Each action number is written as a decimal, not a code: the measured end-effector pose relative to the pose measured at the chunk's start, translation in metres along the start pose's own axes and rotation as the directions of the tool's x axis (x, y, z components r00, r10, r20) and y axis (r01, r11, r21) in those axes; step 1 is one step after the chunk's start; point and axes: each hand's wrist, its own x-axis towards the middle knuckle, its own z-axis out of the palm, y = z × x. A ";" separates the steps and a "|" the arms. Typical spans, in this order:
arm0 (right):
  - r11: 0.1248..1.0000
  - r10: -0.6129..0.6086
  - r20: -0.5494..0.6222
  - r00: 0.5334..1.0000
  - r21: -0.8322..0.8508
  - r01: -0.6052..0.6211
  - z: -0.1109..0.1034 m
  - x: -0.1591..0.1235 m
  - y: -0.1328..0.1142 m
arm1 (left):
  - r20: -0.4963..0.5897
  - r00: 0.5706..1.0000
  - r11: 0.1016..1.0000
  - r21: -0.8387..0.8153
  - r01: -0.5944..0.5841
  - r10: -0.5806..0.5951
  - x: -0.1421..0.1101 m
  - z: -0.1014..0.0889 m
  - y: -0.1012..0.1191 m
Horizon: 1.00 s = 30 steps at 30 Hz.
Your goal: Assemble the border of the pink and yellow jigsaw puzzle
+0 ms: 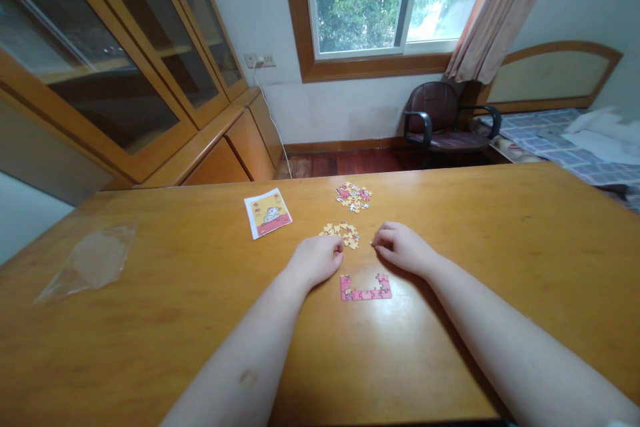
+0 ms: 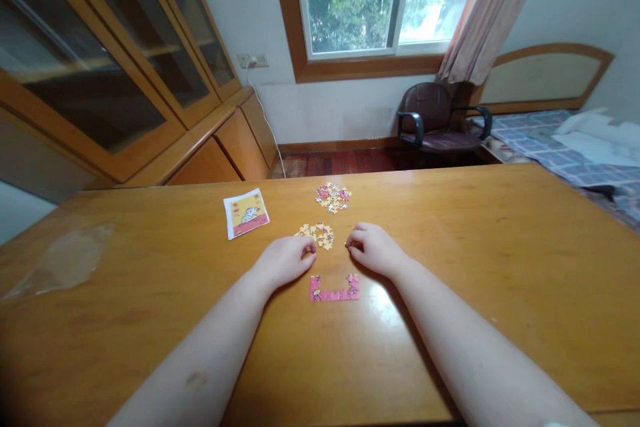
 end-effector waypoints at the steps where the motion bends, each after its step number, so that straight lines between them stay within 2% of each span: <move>1: 1.000 0.020 -0.012 1.000 -0.006 -0.020 -0.001 0.000 0.001 | -0.012 1.000 1.000 -0.004 0.021 -0.021 0.001 0.000 -0.001; 4: 0.997 0.069 -0.036 0.997 -0.012 -0.070 -0.002 0.001 0.002 | -0.074 0.987 0.990 -0.012 0.141 -0.141 0.003 -0.001 -0.007; 7: 0.995 0.104 -0.048 0.993 -0.007 -0.104 -0.001 0.001 -0.001 | -0.128 0.953 0.962 -0.049 0.270 -0.274 0.006 0.000 -0.012; 10: 0.994 0.108 -0.039 0.993 0.001 -0.108 0.000 0.001 -0.003 | -0.152 0.928 0.940 -0.093 0.329 -0.340 0.008 0.001 -0.015; 30: 0.989 0.149 -0.019 0.989 -0.001 -0.149 0.000 0.001 -0.003 | -0.189 0.901 0.912 -0.211 0.352 -0.391 0.011 -0.001 -0.027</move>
